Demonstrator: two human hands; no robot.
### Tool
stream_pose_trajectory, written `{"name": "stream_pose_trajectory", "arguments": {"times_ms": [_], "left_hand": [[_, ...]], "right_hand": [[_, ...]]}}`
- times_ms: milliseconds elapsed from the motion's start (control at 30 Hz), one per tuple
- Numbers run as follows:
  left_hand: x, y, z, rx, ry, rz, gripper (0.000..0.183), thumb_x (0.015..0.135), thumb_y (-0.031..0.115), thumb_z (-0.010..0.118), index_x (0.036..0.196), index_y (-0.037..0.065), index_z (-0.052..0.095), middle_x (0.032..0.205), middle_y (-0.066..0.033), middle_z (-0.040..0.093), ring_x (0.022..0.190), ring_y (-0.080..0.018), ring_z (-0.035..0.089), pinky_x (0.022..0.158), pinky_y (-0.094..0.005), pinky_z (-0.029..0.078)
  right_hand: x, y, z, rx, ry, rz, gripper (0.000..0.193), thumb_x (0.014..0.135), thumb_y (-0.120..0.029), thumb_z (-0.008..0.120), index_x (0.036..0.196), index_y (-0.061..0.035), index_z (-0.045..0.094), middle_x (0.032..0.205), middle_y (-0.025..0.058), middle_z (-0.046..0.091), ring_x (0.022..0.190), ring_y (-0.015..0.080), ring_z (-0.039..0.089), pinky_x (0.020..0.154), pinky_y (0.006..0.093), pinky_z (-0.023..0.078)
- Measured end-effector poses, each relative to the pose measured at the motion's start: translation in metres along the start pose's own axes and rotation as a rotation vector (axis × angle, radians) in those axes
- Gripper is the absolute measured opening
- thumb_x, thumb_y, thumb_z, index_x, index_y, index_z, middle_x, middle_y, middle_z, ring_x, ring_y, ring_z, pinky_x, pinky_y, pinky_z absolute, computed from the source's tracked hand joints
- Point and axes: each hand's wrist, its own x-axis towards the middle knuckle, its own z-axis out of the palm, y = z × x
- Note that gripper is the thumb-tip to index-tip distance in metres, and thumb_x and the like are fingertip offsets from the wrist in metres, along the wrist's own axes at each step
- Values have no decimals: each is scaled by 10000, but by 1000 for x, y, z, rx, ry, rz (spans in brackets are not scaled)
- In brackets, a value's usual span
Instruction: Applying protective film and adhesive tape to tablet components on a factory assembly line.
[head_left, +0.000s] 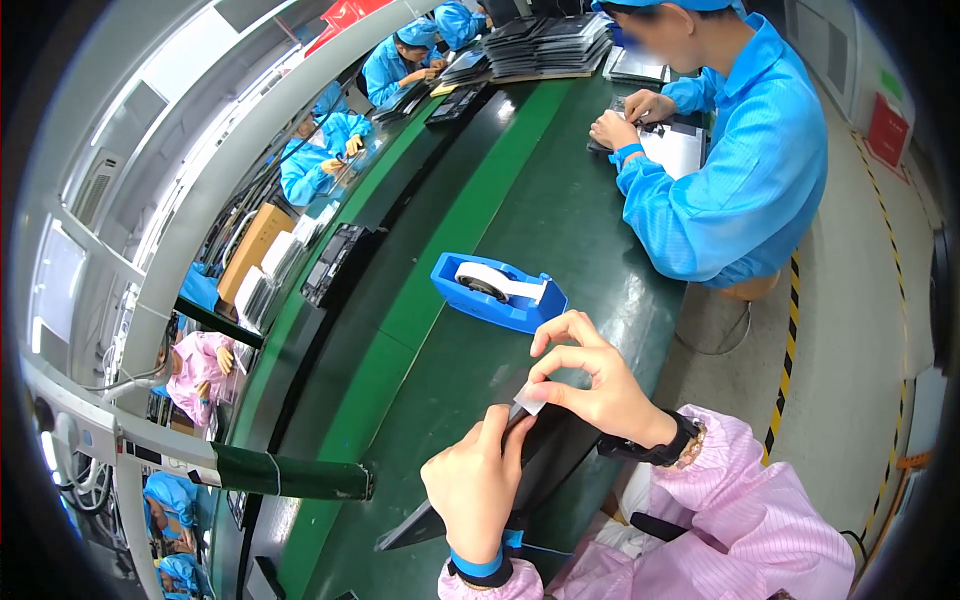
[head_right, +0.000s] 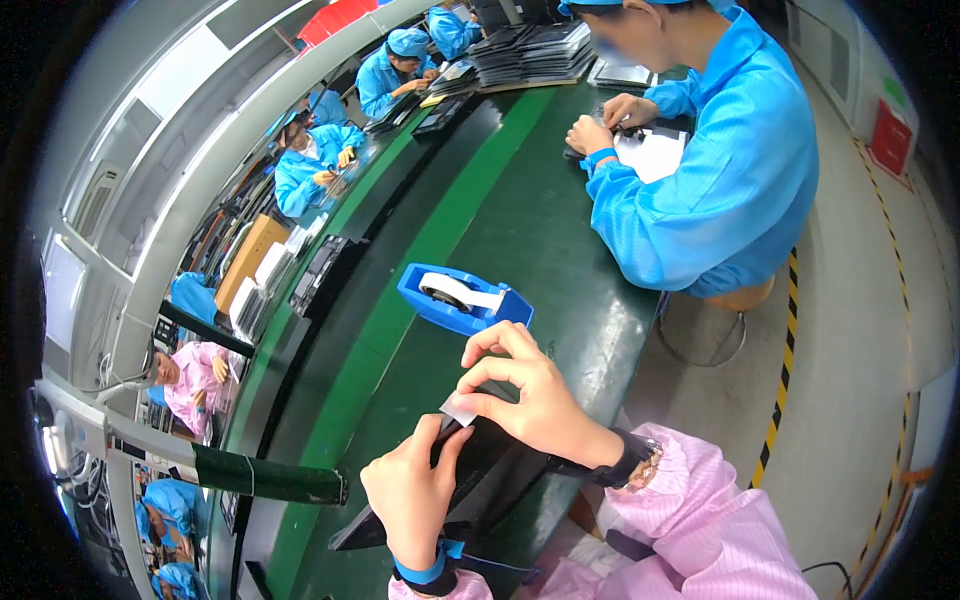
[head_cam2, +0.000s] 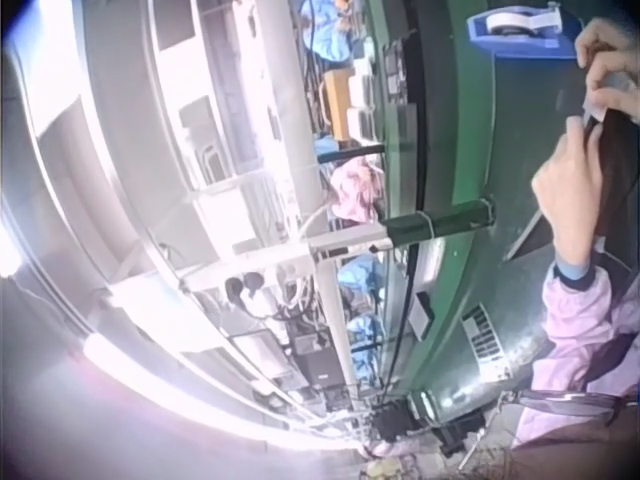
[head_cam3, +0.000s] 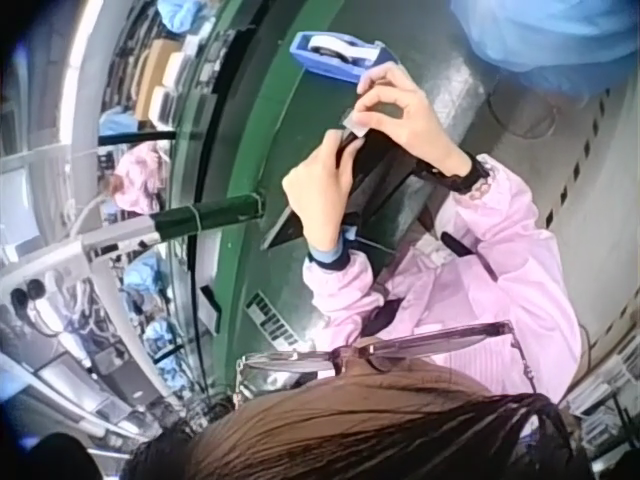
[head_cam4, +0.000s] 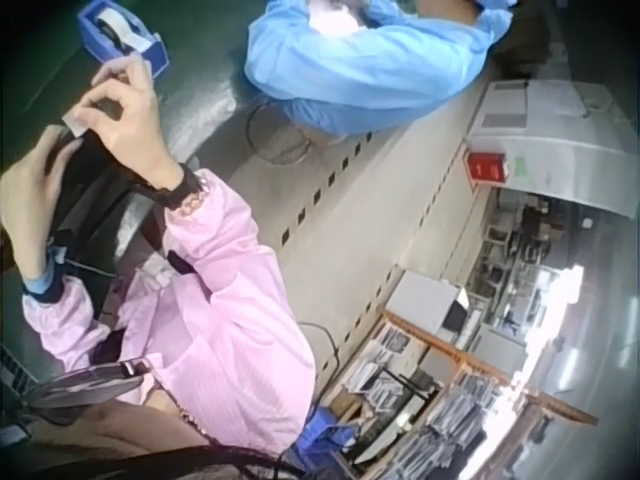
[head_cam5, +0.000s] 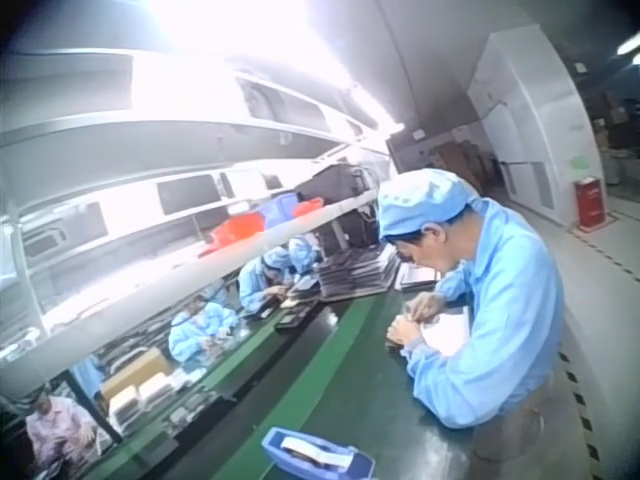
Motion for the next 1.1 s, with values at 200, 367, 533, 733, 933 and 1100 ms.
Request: {"name": "stream_pose_trajectory", "arguments": {"times_ms": [200,367,533,733,933,1100], "left_hand": [[1,-2,1,9,2,-6,201,764,284,694,772,119,580,567,-49,588,448,-236,552,402,-324,374],[0,-4,2,14,0,10,195,774,287,683,775,122,580,581,-42,599,470,-227,573,413,-317,398],[-1,-3,1,25,-21,14,194,782,291,674,770,125,575,588,-39,602,475,-222,577,414,-311,401],[-1,-2,0,3,-3,19,199,779,298,676,768,125,577,591,-39,599,474,-217,574,418,-312,405],[-1,-2,1,0,-3,15,206,780,304,675,761,125,574,576,-39,591,467,-223,570,414,-320,401],[1,-2,-2,5,-28,0,217,787,319,667,755,127,572,562,-42,584,460,-230,565,409,-325,395]], "right_hand": [[0,-5,4,-281,42,-86,117,722,-151,718,787,-93,640,1036,62,496,1033,249,459,902,365,335],[-1,-14,11,-305,168,-98,123,722,-160,716,785,-92,635,1091,67,498,1058,252,451,899,374,323],[4,-11,-6,-345,-10,-233,109,720,-155,711,818,-137,667,1096,52,512,1080,250,436,921,392,297],[18,-2,-11,-253,-214,-191,80,717,-197,721,773,-149,688,1082,16,533,1090,229,425,951,386,271],[23,3,-17,-249,-332,-203,101,740,-223,710,773,-135,672,1064,20,534,1088,223,424,961,388,266],[21,15,-16,-228,-355,-260,135,750,-207,708,822,-114,640,1036,28,532,1052,217,453,957,375,281]]}}
